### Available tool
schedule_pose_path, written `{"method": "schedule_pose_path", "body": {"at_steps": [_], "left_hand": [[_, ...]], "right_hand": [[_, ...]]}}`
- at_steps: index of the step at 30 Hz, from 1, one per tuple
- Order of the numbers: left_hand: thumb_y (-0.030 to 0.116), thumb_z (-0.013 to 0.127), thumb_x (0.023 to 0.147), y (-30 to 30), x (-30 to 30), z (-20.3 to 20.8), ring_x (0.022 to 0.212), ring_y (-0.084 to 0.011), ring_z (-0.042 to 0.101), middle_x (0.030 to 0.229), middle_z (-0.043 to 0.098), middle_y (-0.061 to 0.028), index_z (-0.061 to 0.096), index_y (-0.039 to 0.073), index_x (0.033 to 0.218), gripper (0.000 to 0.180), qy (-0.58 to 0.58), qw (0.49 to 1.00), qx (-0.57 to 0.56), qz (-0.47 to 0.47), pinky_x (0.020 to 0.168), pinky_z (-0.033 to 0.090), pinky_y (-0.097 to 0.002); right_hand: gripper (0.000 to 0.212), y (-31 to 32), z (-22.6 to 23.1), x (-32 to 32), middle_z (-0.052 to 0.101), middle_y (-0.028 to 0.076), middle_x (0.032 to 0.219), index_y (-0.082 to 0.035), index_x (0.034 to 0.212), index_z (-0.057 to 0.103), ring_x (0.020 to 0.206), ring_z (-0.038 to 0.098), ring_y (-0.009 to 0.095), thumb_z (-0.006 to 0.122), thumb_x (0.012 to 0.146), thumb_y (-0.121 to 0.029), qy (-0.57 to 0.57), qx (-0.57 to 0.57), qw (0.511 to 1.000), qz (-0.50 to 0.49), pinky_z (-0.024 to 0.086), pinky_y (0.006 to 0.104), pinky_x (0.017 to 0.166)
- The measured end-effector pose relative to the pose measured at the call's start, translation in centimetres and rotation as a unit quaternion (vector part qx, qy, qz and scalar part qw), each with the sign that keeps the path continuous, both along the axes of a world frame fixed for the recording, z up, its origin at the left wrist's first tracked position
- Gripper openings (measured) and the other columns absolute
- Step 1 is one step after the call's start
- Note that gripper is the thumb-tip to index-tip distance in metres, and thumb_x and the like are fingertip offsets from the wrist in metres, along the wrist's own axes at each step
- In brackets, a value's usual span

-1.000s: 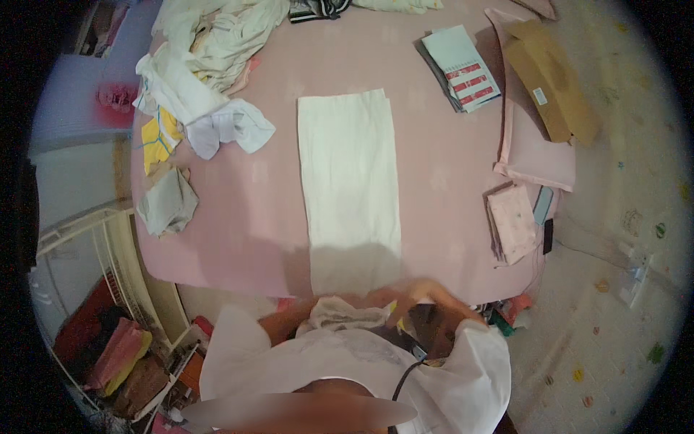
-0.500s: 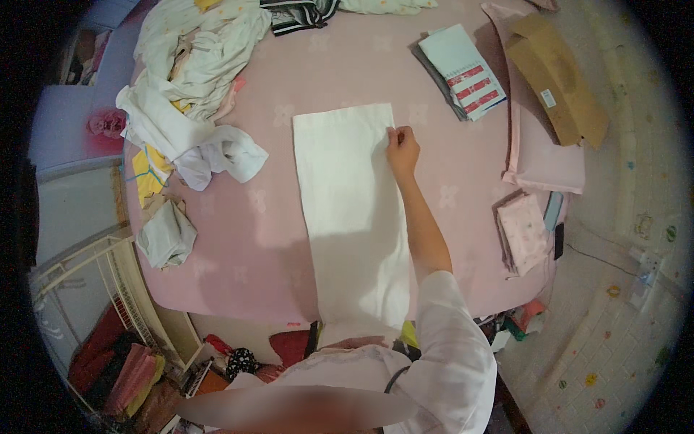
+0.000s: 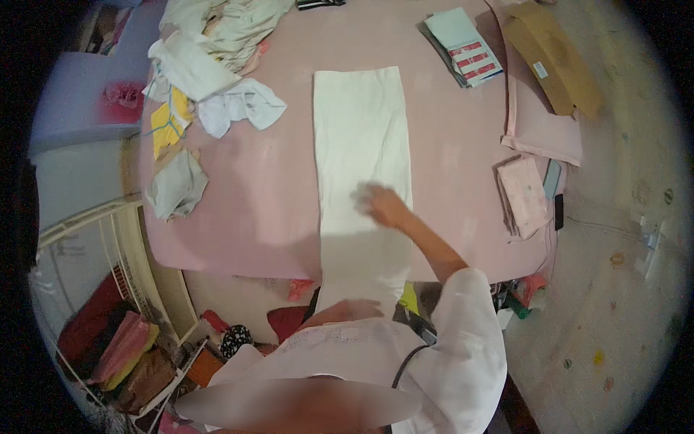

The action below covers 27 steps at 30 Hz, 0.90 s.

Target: Folding various white garments, including pants and shirts, on a pink bedspread.

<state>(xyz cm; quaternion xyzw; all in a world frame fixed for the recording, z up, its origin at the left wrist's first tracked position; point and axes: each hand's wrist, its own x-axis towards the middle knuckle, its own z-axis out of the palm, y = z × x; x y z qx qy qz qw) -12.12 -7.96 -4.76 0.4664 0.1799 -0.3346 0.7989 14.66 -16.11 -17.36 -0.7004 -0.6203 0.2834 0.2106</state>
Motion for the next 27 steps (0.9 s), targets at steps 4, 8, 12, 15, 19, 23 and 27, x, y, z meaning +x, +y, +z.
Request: {"method": "schedule_pose_path", "body": {"at_steps": [4, 8, 12, 15, 19, 23, 27], "left_hand": [[0.032, 0.052, 0.102, -1.7, -4.4, 7.1, 0.125, -0.0194, 0.050, 0.138, 0.055, -0.0094, 0.058, 0.001, 0.131, 0.043, 0.081, 0.992, -0.039, 0.090, 0.109, 0.036, -0.0345], [0.029, 0.057, 0.097, 1.1, -8.5, 11.4, 0.128, -0.0226, 0.049, 0.140, 0.054, -0.0098, 0.054, 0.003, 0.137, 0.048, -0.013, 0.980, -0.136, 0.146, 0.108, 0.036, -0.0362], [0.019, 0.067, 0.088, 3.3, -10.6, 12.1, 0.129, -0.0225, 0.049, 0.138, 0.055, -0.0103, 0.050, 0.005, 0.140, 0.056, -0.174, 0.979, 0.111, -0.003, 0.107, 0.038, -0.0376], [0.014, 0.069, 0.089, 3.5, -9.9, 13.6, 0.123, -0.0185, 0.053, 0.128, 0.062, -0.0113, 0.059, 0.005, 0.131, 0.044, -0.066, 0.972, 0.225, -0.028, 0.112, 0.030, -0.0354], [0.009, 0.063, 0.093, 2.8, -9.7, 12.6, 0.108, -0.0146, 0.060, 0.117, 0.067, -0.0091, 0.061, 0.001, 0.126, 0.034, -0.085, 0.972, 0.214, 0.052, 0.100, 0.043, -0.0306], [0.012, 0.063, 0.093, 0.7, -9.7, 11.9, 0.105, -0.0156, 0.061, 0.115, 0.067, -0.0096, 0.061, -0.003, 0.123, 0.033, -0.083, 0.968, 0.157, 0.178, 0.093, 0.047, -0.0298], [0.010, 0.067, 0.088, 0.2, -12.3, 13.1, 0.106, -0.0186, 0.061, 0.117, 0.065, -0.0100, 0.062, 0.002, 0.122, 0.035, -0.198, 0.880, 0.358, 0.242, 0.094, 0.047, -0.0319]], "right_hand": [[0.049, -5.2, 14.6, -10.6, 0.060, 0.017, 0.128, -0.002, 0.130, 0.057, 0.121, 0.054, 0.031, 0.060, 0.092, -0.033, 0.500, -0.242, 0.828, -0.081, 0.039, 0.0384, 0.106], [0.059, -7.7, 24.7, -13.2, 0.058, 0.017, 0.131, 0.000, 0.131, 0.054, 0.120, 0.055, 0.029, 0.062, 0.088, -0.039, 0.429, -0.274, 0.860, 0.045, 0.041, 0.0379, 0.104], [0.063, -8.7, 25.9, -11.7, 0.053, 0.018, 0.137, -0.001, 0.132, 0.053, 0.126, 0.051, 0.033, 0.073, 0.077, -0.025, 0.460, -0.162, 0.870, 0.072, 0.039, 0.0399, 0.106], [0.059, -10.3, 26.6, -12.7, 0.050, 0.019, 0.139, -0.003, 0.131, 0.054, 0.120, 0.055, 0.032, 0.075, 0.082, -0.027, 0.352, -0.087, 0.928, 0.083, 0.042, 0.0364, 0.103], [0.060, -8.2, 31.6, -13.1, 0.050, 0.021, 0.140, -0.003, 0.133, 0.054, 0.133, 0.045, 0.035, 0.076, 0.081, -0.024, 0.405, -0.174, 0.898, 0.006, 0.035, 0.0403, 0.110], [0.037, -8.4, 32.3, -15.2, 0.067, 0.024, 0.097, -0.001, 0.118, 0.063, 0.088, 0.067, 0.029, 0.068, 0.086, -0.021, 0.265, -0.181, 0.946, -0.048, 0.051, 0.0367, 0.080], [0.027, -8.9, 33.2, -16.5, 0.061, 0.021, 0.069, 0.001, 0.111, 0.064, 0.054, 0.058, 0.024, 0.061, 0.090, -0.015, 0.215, -0.202, 0.942, -0.157, 0.046, 0.0350, 0.057]]}}
